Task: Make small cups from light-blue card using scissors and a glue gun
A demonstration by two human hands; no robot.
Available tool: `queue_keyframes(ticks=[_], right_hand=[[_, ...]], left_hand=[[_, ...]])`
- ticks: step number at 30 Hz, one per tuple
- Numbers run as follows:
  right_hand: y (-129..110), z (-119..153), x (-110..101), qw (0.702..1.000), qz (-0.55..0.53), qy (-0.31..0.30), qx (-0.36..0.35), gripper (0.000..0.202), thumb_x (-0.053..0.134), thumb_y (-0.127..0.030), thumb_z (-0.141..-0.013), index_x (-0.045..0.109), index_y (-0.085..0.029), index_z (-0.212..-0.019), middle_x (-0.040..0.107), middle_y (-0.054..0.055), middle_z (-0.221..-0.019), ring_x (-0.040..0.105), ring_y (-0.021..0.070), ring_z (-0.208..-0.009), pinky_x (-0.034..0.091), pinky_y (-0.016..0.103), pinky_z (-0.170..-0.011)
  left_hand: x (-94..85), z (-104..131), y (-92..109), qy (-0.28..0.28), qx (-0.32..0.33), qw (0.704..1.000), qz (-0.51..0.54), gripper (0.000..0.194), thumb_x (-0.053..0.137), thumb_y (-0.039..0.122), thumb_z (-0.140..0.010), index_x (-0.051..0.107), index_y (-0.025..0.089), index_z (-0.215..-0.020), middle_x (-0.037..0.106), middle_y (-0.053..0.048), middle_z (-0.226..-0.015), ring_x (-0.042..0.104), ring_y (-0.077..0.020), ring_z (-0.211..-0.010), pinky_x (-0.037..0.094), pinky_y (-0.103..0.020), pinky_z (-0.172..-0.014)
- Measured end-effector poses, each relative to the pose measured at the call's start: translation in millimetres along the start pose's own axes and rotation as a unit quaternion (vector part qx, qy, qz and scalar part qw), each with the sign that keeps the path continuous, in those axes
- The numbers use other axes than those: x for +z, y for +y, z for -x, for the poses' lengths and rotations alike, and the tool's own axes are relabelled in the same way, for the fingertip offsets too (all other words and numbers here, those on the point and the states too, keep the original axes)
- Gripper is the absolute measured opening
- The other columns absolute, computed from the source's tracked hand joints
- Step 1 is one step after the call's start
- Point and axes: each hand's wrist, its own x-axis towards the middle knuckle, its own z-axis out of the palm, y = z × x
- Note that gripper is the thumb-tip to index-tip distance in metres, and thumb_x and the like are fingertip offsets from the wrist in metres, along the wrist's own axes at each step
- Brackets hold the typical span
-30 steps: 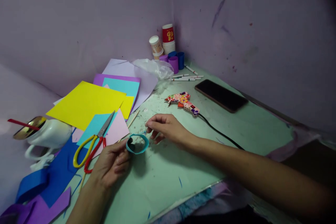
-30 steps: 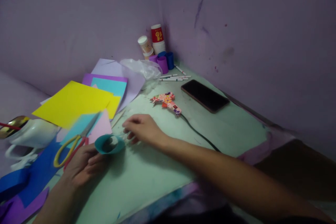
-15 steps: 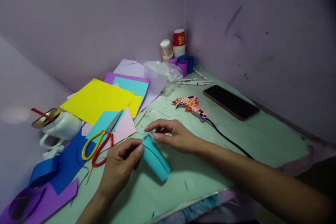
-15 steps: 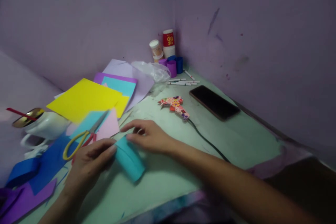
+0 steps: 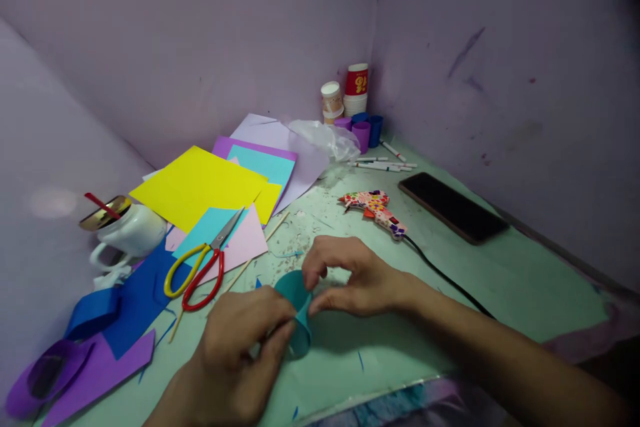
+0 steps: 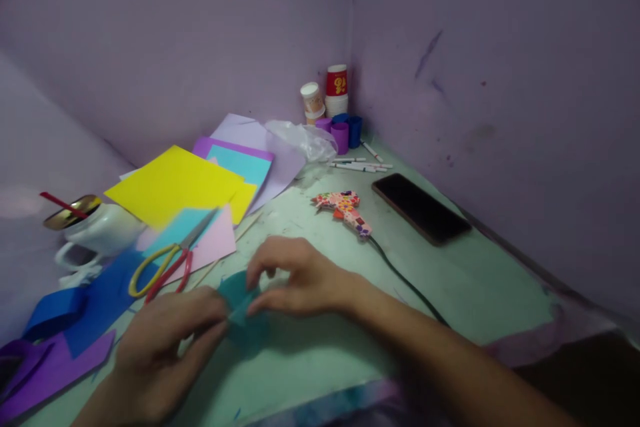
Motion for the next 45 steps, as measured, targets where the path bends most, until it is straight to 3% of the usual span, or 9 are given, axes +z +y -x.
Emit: queue_keyframes(ticks=[2, 5, 24, 28, 32, 36, 38, 42, 45], right_hand=[[-5.0, 1.3, 1.6, 0.993, 0.071, -0.003, -0.097, 0.009, 0.064, -0.020, -0.081, 0.062, -0.013, -0.076, 0.066, 0.007, -0.075, 0.058, 0.0138, -0.071, 0.049, 0.028, -0.067], [-6.9, 4.8, 8.0, 0.972, 0.158, 0.028, -0.173, 0.012, 0.054, -0.014, -0.086, 0.061, -0.014, -0.076, 0.067, 0.009, -0.075, 0.055, 0.0145, -0.067, 0.050, 0.028, -0.061], [2.0, 14.7, 13.4, 0.936, 0.238, 0.029, -0.256, 0.021, 0.043, -0.010, -0.088, 0.060, -0.013, -0.077, 0.065, 0.008, -0.068, 0.055, 0.0139, -0.060, 0.050, 0.028, -0.054], [-2.0, 12.0, 13.6, 0.951, 0.223, 0.024, -0.214, 0.016, 0.048, -0.012, -0.086, 0.060, -0.015, -0.077, 0.065, 0.007, -0.068, 0.052, 0.0135, -0.057, 0.047, 0.027, -0.052], [-7.7, 8.7, 16.2, 0.980, 0.153, 0.040, -0.120, 0.005, 0.061, -0.015, -0.079, 0.061, -0.018, -0.083, 0.065, 0.005, -0.078, 0.058, 0.0138, -0.067, 0.049, 0.026, -0.059], [-4.2, 8.4, 18.2, 0.993, 0.060, 0.099, 0.038, 0.036, 0.070, -0.027, -0.076, 0.057, -0.020, -0.109, 0.061, 0.010, -0.104, 0.061, 0.0192, -0.091, 0.052, 0.035, -0.080], [0.7, 9.3, 18.4, 0.985, 0.011, 0.090, 0.144, 0.056, 0.073, -0.036, -0.072, 0.049, -0.021, -0.120, 0.056, 0.012, -0.116, 0.060, 0.0213, -0.097, 0.050, 0.039, -0.086], [9.9, 13.2, 20.9, 0.980, -0.010, 0.005, 0.201, 0.087, 0.084, -0.036, -0.056, 0.039, -0.021, -0.129, 0.053, 0.013, -0.124, 0.056, 0.0251, -0.108, 0.046, 0.043, -0.093], [13.9, 17.1, 24.2, 0.988, 0.029, -0.029, 0.152, 0.068, 0.077, -0.025, -0.065, 0.045, -0.020, -0.125, 0.057, 0.012, -0.118, 0.057, 0.0237, -0.107, 0.046, 0.041, -0.092]], left_hand=[[-5.3, 3.6, 8.7, -0.010, 0.083, 0.991, -0.107, 0.015, 0.046, 0.008, -0.081, 0.059, 0.016, -0.082, 0.058, -0.001, -0.061, 0.051, -0.0132, -0.052, 0.037, -0.026, -0.048], [-7.3, 8.5, 12.5, -0.031, 0.134, 0.970, -0.200, 0.017, 0.045, 0.007, -0.081, 0.060, 0.012, -0.088, 0.060, -0.003, -0.063, 0.049, -0.0157, -0.052, 0.034, -0.029, -0.046], [1.4, 11.0, -7.7, 0.013, 0.187, 0.964, -0.189, 0.020, 0.039, 0.006, -0.078, 0.056, 0.012, -0.085, 0.060, -0.007, -0.066, 0.047, -0.0170, -0.050, 0.036, -0.030, -0.040], [2.6, 9.7, -5.1, 0.032, 0.155, 0.974, -0.160, 0.018, 0.040, 0.006, -0.078, 0.054, 0.015, -0.083, 0.058, -0.005, -0.064, 0.049, -0.0169, -0.052, 0.037, -0.029, -0.042], [2.8, 9.0, -1.3, 0.051, 0.054, 0.997, -0.035, 0.017, 0.043, 0.004, -0.080, 0.053, 0.017, -0.083, 0.055, -0.001, -0.064, 0.051, -0.0123, -0.056, 0.038, -0.024, -0.049], [-0.7, 7.7, -6.3, 0.049, -0.105, 0.988, 0.104, 0.013, 0.047, 0.014, -0.086, 0.054, 0.019, -0.077, 0.055, 0.003, -0.064, 0.050, -0.0084, -0.055, 0.039, -0.020, -0.050], [-2.4, 7.1, -10.2, 0.083, -0.140, 0.980, 0.112, 0.012, 0.049, 0.017, -0.086, 0.055, 0.019, -0.076, 0.055, 0.004, -0.063, 0.049, -0.0077, -0.053, 0.039, -0.019, -0.048], [2.9, 8.2, -8.5, 0.160, -0.038, 0.986, -0.011, 0.012, 0.053, 0.007, -0.080, 0.056, 0.018, -0.084, 0.062, 0.000, -0.069, 0.058, -0.0103, -0.062, 0.045, -0.020, -0.055], [14.7, 13.1, 0.2, 0.162, 0.052, 0.980, -0.105, 0.018, 0.048, 0.008, -0.082, 0.057, 0.015, -0.096, 0.068, -0.005, -0.078, 0.063, -0.0136, -0.069, 0.048, -0.023, -0.058]])
